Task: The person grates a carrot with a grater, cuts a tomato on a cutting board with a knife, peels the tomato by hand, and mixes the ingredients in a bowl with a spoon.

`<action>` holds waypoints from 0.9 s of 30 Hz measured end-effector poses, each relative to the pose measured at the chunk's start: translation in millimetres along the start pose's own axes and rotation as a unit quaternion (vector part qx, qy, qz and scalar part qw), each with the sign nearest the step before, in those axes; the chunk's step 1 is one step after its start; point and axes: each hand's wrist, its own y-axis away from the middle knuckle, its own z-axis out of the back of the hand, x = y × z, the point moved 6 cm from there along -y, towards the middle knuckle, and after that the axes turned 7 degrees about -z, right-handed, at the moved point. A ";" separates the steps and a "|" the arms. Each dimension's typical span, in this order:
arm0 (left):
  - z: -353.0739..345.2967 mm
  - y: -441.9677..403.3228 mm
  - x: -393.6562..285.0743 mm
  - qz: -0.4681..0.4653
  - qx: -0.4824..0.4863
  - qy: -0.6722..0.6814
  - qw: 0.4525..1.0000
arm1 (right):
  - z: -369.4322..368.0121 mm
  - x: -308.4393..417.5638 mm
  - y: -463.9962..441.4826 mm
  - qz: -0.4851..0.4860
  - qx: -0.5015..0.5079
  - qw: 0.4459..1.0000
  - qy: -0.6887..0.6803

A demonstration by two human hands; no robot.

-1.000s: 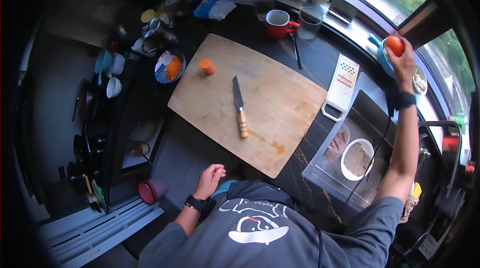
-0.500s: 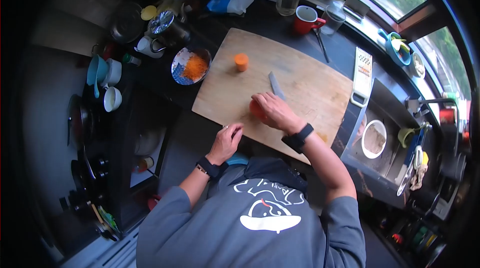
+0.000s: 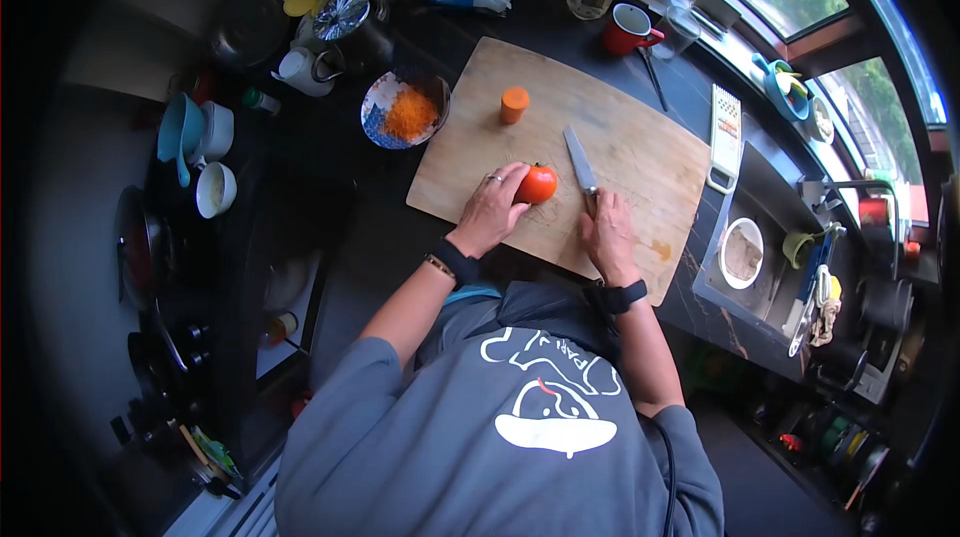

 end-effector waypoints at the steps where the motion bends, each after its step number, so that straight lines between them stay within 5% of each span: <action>1: -4.8 -3.6 2.6 0.008 0.011 -0.015 1.000 | -4.7 -1.7 -0.4 0.009 0.003 1.000 0.018; 5: -14.4 -8.5 6.6 0.046 0.001 -0.010 0.999 | -12.2 -9.3 -2.2 0.013 0.019 0.999 0.034; 9: -27.5 -9.6 2.7 0.104 -0.013 0.000 0.995 | 19.7 8.2 8.0 -0.001 0.002 0.996 -0.092; 11: -29.3 -7.9 3.3 0.104 -0.066 0.027 0.992 | 27.8 20.2 17.7 -0.026 0.095 0.981 -0.166; 14: -32.3 -2.9 9.3 0.154 -0.090 0.075 0.981 | 24.4 18.2 25.0 -0.004 0.101 0.979 -0.179; 27: -27.6 -8.5 -0.7 0.101 -0.124 0.020 0.987 | 10.4 14.4 40.3 -0.008 0.154 0.970 -0.188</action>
